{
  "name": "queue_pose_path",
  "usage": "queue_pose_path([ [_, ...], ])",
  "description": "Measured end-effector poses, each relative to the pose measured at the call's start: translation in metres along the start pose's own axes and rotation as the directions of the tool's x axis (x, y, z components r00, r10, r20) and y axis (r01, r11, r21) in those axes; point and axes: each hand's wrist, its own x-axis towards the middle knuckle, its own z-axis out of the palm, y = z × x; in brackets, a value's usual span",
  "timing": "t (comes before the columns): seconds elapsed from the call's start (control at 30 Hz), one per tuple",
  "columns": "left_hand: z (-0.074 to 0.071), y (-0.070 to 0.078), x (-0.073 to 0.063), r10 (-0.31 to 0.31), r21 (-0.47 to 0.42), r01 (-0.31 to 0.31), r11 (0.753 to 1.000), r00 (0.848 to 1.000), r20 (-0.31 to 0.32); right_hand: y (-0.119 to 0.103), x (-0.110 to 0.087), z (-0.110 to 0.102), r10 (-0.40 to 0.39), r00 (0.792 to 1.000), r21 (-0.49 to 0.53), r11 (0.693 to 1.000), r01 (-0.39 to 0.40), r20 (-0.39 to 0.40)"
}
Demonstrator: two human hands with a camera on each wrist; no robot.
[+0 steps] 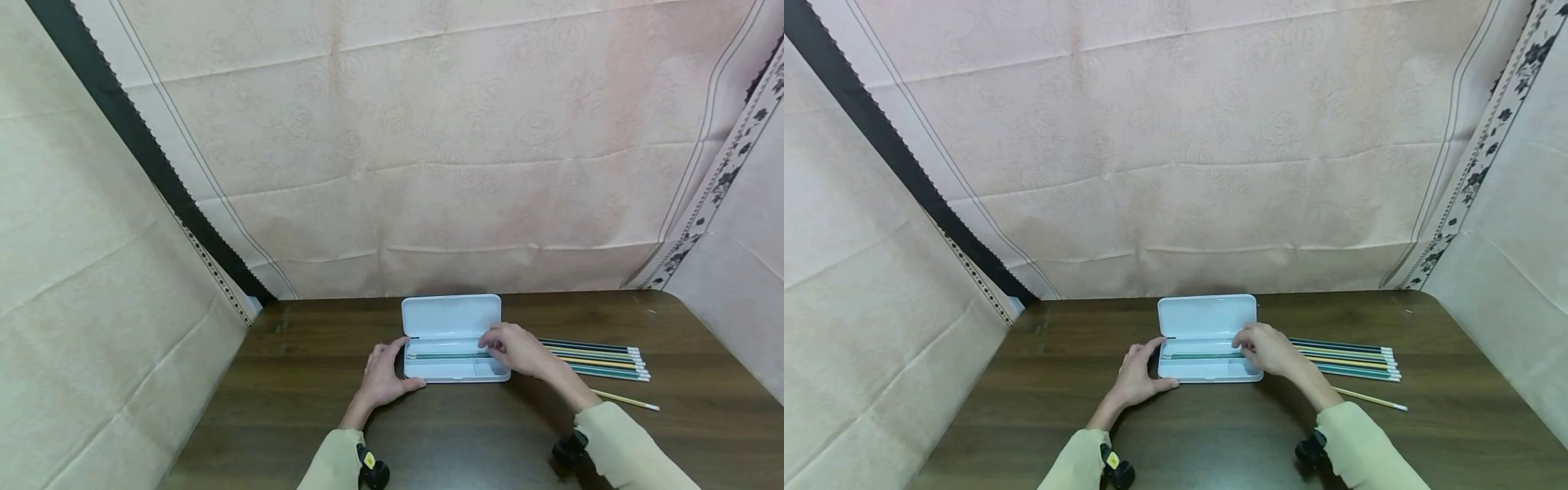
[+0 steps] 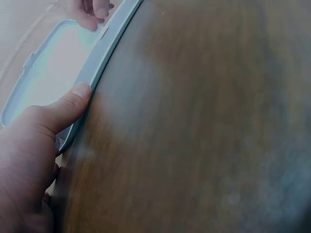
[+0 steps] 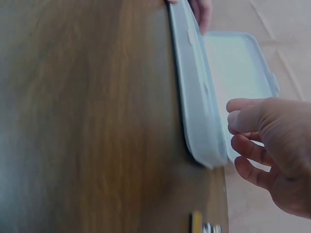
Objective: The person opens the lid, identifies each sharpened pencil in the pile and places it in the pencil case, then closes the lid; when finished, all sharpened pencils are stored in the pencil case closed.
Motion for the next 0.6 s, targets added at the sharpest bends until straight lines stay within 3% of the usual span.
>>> queue_pose_path([
  [0.2, 0.001, 0.001, 0.001, 0.009, 0.004, -0.009, 1.000, 1.000, -0.003, 0.017, -0.033, -0.029, 0.025, 0.997, -0.004, 1.000, -0.025, -0.077],
  [0.4, 0.000, 0.000, 0.000, 0.014, 0.018, -0.014, 1.000, 1.000, -0.019, 0.043, -0.080, -0.057, -0.049, 0.984, -0.067, 0.997, 0.038, -0.170],
  [0.6, 0.001, 0.000, 0.000, 0.029, 0.019, -0.029, 0.999, 0.999, -0.026, 0.065, -0.123, -0.072, -0.002, 0.982, -0.106, 0.994, -0.018, -0.190],
])
